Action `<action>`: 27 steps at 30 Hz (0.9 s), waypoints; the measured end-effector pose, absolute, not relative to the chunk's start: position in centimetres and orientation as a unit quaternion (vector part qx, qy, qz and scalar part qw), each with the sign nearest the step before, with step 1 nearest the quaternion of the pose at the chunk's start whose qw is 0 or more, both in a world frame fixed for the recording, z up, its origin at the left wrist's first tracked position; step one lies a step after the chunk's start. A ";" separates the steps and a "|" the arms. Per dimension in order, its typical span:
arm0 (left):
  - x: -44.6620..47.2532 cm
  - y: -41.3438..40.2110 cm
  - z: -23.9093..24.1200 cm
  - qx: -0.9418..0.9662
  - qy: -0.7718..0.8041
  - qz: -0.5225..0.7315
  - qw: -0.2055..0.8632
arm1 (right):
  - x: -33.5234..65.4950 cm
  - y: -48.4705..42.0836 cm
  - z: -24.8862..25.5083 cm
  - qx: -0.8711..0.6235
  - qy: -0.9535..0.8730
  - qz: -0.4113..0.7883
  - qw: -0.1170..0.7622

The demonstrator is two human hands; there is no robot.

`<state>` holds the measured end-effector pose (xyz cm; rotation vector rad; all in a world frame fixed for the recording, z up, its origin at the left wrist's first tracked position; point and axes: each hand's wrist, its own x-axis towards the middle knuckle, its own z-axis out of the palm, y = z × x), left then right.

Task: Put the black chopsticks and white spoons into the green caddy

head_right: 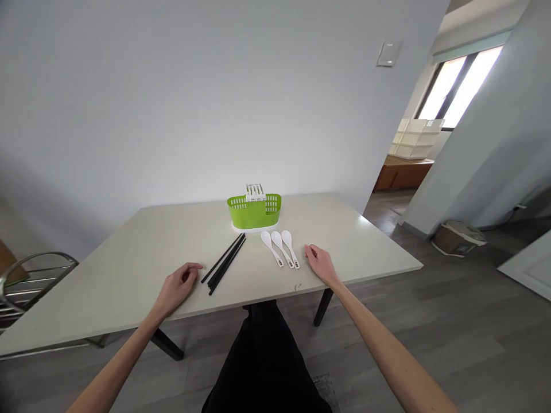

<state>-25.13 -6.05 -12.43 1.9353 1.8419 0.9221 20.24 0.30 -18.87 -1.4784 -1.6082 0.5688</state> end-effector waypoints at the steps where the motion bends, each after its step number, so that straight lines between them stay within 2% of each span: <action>1: -25.1 -6.0 -12.4 0.677 0.644 0.320 0.158 | 20.2 0.3 -18.9 -0.592 -0.643 0.228 0.429; 27: -25.2 -6.0 -12.9 0.685 0.628 0.325 0.173 | 19.7 -0.7 -18.0 -0.610 -0.634 0.228 0.417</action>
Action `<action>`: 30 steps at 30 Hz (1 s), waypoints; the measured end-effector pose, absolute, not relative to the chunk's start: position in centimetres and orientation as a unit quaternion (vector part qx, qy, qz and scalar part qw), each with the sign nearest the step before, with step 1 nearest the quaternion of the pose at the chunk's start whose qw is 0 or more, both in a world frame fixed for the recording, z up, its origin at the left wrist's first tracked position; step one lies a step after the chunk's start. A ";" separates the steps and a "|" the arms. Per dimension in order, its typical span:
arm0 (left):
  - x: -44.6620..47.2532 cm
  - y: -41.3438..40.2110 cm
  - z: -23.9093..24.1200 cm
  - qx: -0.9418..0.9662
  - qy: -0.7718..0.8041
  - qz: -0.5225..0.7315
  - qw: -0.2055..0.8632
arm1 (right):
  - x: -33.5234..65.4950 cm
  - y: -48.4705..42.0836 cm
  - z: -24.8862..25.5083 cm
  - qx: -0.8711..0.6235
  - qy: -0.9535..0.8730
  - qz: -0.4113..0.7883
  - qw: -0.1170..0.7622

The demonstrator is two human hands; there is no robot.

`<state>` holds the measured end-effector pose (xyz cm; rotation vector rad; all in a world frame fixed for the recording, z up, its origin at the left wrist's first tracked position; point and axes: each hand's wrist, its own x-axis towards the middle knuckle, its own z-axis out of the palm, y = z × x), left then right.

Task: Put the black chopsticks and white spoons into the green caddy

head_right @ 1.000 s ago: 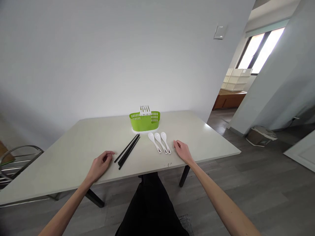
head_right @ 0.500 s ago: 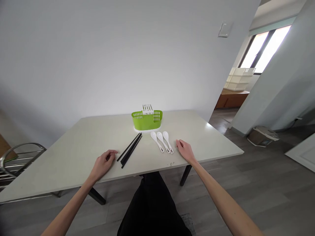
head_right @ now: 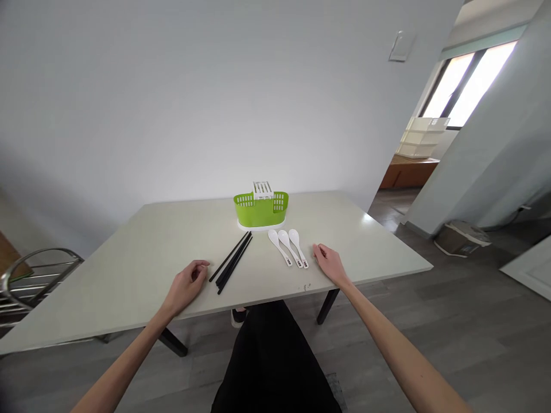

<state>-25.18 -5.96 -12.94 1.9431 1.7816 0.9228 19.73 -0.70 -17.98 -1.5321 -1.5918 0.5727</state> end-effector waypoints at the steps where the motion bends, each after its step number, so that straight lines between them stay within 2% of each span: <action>1: -25.2 -6.0 -12.9 0.683 0.627 0.331 0.176 | 19.7 -0.8 -17.9 -0.611 -0.634 0.228 0.416; 9: -24.1 -5.8 -12.4 0.678 0.637 0.327 0.168 | 19.6 -0.9 -17.6 -0.611 -0.633 0.225 0.418; 19: -22.8 -4.4 -13.3 0.711 0.647 0.268 0.066 | 19.8 -0.9 -17.9 -0.611 -0.633 0.236 0.413; 25: -23.3 -4.1 -13.5 0.719 0.639 0.264 0.074 | 20.1 -0.9 -18.3 -0.624 -0.621 0.249 0.403; 30: -23.6 -3.2 -13.1 0.701 0.648 0.272 0.125 | 20.0 -1.4 -18.1 -0.628 -0.620 0.255 0.396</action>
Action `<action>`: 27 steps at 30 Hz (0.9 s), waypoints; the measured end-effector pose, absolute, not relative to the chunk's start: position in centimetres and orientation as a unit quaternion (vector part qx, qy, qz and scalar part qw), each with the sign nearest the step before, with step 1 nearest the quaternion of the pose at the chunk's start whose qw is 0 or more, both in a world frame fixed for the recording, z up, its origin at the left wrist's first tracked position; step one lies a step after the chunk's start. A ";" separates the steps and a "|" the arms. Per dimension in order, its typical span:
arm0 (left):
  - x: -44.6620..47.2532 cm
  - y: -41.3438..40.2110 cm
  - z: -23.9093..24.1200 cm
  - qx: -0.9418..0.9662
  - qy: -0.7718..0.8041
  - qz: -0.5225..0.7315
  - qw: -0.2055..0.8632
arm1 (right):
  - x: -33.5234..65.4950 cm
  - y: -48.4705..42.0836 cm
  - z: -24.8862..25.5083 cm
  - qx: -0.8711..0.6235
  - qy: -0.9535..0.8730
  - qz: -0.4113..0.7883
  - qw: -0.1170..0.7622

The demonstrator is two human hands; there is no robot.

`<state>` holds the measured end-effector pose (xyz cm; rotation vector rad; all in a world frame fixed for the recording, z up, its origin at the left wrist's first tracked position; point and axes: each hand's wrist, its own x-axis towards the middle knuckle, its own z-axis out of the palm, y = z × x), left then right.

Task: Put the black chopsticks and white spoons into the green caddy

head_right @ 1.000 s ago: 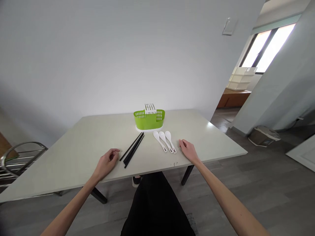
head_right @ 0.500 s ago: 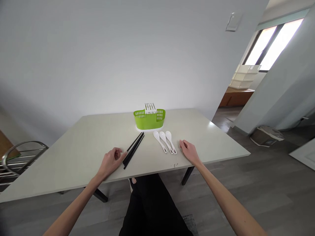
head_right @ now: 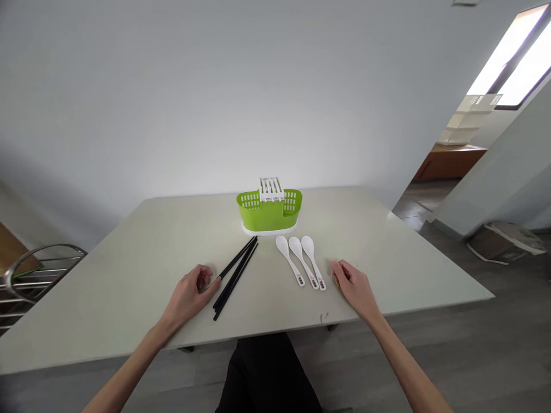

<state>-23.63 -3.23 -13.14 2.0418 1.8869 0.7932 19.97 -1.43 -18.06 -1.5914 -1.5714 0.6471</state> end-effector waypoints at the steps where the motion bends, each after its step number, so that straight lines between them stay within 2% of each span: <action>1: -23.6 -2.9 -13.1 0.697 0.651 0.270 0.130 | 19.9 -1.5 -18.0 -0.630 -0.618 0.258 0.393; 7: -22.7 0.4 -12.8 0.747 0.624 0.216 0.079 | 19.8 -1.7 -17.6 -0.650 -0.607 0.261 0.375; 17: -26.1 2.7 -10.6 0.782 0.620 0.017 0.051 | 19.7 -1.7 -17.2 -0.666 -0.601 0.247 0.365; 23: -30.8 2.2 -11.8 0.732 0.678 0.068 0.021 | 19.6 -1.8 -17.2 -0.666 -0.600 0.249 0.366; 27: -30.0 2.2 -10.6 0.712 0.698 0.062 0.039 | 19.6 -1.8 -17.0 -0.667 -0.601 0.250 0.363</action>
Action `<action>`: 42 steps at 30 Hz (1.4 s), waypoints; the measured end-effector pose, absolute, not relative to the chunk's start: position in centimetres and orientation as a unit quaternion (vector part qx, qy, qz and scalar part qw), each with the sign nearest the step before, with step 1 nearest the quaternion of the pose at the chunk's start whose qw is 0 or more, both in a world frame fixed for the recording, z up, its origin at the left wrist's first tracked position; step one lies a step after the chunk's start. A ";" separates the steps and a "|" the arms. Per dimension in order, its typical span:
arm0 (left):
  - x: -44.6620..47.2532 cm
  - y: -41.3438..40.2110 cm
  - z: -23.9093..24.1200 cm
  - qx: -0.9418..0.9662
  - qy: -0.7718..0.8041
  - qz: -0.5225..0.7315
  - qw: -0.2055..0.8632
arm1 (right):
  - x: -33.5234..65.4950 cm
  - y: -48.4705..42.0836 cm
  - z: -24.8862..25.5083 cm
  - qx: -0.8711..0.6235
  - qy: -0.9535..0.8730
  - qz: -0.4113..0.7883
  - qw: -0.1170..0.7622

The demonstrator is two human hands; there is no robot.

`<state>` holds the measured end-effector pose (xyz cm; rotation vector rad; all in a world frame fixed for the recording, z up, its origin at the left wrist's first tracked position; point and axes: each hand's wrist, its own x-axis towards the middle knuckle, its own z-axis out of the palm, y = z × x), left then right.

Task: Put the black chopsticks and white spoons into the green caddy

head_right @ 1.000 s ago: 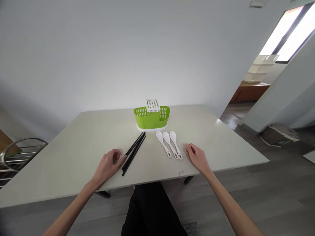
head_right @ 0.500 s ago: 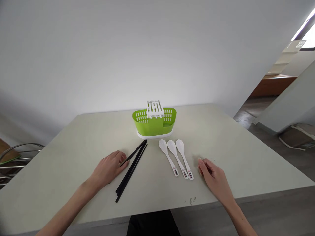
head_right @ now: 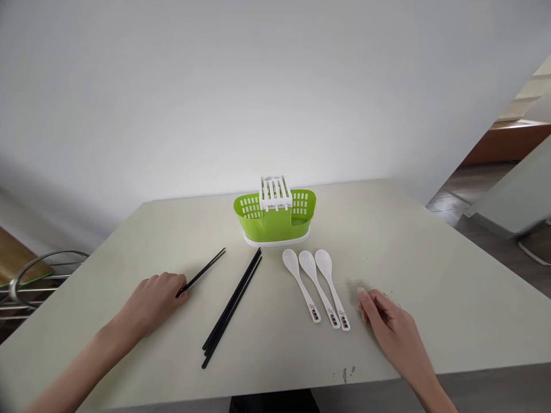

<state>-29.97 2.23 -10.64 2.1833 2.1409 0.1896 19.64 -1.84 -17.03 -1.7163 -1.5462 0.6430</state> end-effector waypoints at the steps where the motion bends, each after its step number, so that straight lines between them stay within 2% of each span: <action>1: -29.3 2.2 -9.8 0.710 0.700 0.054 0.053 | 19.7 -1.8 -16.9 -0.668 -0.600 0.253 0.360; 6: -25.7 1.6 -4.4 0.683 0.698 0.113 0.184 | 19.8 -2.1 -16.0 -0.682 -0.594 0.255 0.343; 11: -22.0 1.0 -2.6 0.585 0.652 0.275 0.397 | 15.3 -4.0 -14.8 -0.644 -0.613 0.215 0.404; 14: -19.0 0.6 -4.0 0.527 0.576 0.361 0.510 | 10.1 -4.9 -14.0 -0.521 -0.664 0.344 0.412; 16: -16.9 0.1 -5.3 0.491 0.551 0.400 0.543 | 6.8 -5.1 -13.5 -0.458 -0.647 0.455 0.405; 19: -14.7 -0.8 -6.8 0.462 0.543 0.428 0.555 | 3.6 -4.9 -12.9 -0.381 -0.574 0.609 0.393; 21: -14.0 -1.3 -7.3 0.461 0.545 0.429 0.554 | 2.8 -4.8 -12.9 -0.370 -0.533 0.654 0.389; 29: -14.5 -1.1 -6.6 0.506 0.553 0.406 0.523 | 4.1 -5.1 -14.6 -0.412 -0.490 0.639 0.427; 42: -14.7 -2.0 -6.3 0.522 0.563 0.402 0.499 | 4.2 -5.2 -16.0 -0.417 -0.538 0.606 0.412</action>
